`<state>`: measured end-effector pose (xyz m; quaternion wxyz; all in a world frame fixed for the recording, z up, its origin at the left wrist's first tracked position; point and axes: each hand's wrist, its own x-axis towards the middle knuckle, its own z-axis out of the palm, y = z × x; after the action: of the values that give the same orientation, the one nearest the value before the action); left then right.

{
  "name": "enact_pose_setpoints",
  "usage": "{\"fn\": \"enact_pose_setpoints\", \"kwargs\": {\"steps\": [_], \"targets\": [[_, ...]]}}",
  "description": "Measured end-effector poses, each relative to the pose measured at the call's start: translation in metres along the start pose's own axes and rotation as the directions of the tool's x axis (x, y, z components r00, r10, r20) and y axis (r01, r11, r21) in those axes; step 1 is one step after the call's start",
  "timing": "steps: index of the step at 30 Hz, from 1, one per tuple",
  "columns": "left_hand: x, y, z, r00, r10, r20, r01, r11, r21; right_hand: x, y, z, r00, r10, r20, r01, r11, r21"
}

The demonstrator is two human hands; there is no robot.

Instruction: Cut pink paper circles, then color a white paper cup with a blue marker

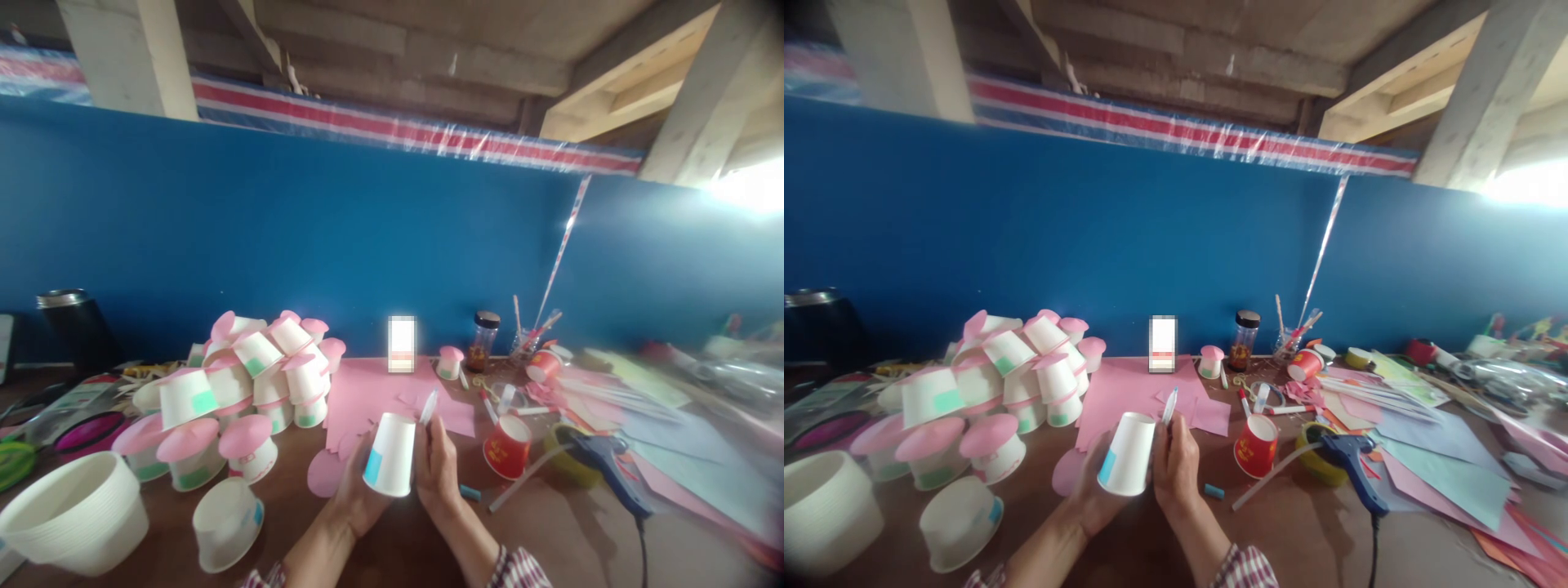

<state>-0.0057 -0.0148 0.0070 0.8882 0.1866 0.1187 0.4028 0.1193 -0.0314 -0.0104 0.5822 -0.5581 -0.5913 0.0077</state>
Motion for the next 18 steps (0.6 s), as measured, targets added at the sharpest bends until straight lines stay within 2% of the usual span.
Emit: {"fn": "enact_pose_setpoints", "kwargs": {"steps": [6, 11, 18], "targets": [[0.0007, 0.0001, -0.0002, 1.000, -0.003, -0.003, 0.003, 1.000, -0.018, 0.0010, -0.0012, 0.0000, 1.000, -0.009, -0.017, 0.008, 1.000, -0.021], [0.0010, -0.0005, -0.0041, 0.998, -0.001, 0.058, 0.002, 1.000, -0.019, 0.0015, -0.0029, -0.0009, 1.000, -0.012, -0.011, 0.012, 1.000, -0.019], [0.0008, -0.0003, -0.0038, 0.997, -0.009, 0.083, 0.010, 1.000, -0.021, -0.0005, 0.0013, 0.0007, 1.000, 0.010, 0.003, -0.010, 1.000, 0.016]]}}
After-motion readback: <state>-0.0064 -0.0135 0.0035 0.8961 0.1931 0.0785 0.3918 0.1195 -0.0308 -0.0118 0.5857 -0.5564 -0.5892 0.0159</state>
